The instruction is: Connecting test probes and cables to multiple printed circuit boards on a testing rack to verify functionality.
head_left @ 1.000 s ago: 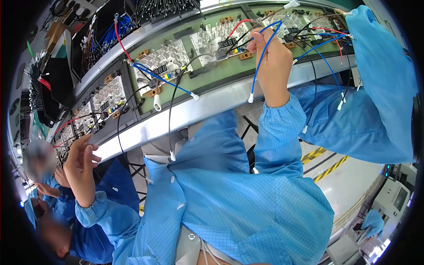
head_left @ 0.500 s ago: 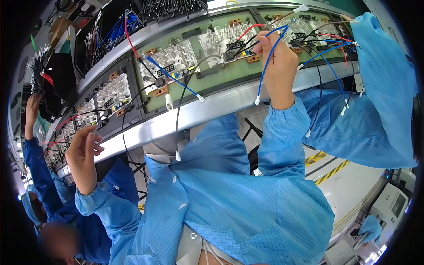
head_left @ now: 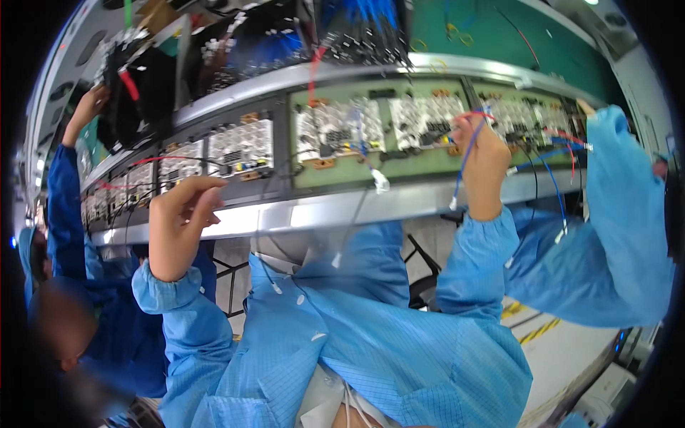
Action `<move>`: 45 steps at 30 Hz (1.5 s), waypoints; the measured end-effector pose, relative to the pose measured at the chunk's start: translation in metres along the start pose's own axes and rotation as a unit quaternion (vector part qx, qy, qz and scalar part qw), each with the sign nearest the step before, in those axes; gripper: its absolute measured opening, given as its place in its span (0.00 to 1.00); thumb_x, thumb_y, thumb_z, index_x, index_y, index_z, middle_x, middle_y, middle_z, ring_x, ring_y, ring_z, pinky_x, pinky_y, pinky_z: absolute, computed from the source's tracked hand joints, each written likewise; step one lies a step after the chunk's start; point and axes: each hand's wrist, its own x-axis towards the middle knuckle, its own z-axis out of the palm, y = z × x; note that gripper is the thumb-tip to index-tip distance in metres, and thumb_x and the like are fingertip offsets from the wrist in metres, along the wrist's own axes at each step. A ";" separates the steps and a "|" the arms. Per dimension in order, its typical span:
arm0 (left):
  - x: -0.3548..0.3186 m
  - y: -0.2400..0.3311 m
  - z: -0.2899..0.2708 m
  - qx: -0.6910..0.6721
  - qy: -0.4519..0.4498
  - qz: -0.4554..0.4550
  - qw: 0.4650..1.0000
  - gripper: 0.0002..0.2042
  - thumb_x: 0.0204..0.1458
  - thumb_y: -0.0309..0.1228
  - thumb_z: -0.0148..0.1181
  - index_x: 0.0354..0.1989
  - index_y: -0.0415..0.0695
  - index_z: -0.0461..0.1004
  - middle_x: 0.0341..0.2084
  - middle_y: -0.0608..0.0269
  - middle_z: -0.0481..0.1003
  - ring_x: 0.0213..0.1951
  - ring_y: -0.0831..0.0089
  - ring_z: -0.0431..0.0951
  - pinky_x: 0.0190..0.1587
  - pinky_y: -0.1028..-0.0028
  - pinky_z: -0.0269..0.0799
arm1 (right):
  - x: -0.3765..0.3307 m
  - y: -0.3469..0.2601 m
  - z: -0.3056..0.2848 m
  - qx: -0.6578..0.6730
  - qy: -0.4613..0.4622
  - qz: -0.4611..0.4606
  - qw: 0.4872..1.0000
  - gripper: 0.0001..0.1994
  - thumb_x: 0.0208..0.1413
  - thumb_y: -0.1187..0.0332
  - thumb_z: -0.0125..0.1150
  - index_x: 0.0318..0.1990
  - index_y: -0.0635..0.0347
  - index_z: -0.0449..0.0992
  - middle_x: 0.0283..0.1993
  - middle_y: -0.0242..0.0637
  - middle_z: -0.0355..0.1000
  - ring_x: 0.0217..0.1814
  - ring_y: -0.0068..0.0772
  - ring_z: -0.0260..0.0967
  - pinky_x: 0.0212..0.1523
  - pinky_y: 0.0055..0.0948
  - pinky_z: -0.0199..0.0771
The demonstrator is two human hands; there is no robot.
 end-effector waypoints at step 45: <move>0.426 0.060 0.155 0.366 -0.062 0.261 0.891 0.20 0.49 0.45 0.55 0.40 0.39 0.79 0.41 0.48 0.77 0.43 0.53 0.78 0.46 0.60 0.72 | -0.129 -0.103 -0.081 -0.017 -0.048 -0.085 0.995 0.14 0.45 0.82 0.55 0.41 0.64 0.77 0.40 0.43 0.75 0.39 0.43 0.73 0.39 0.33 0.73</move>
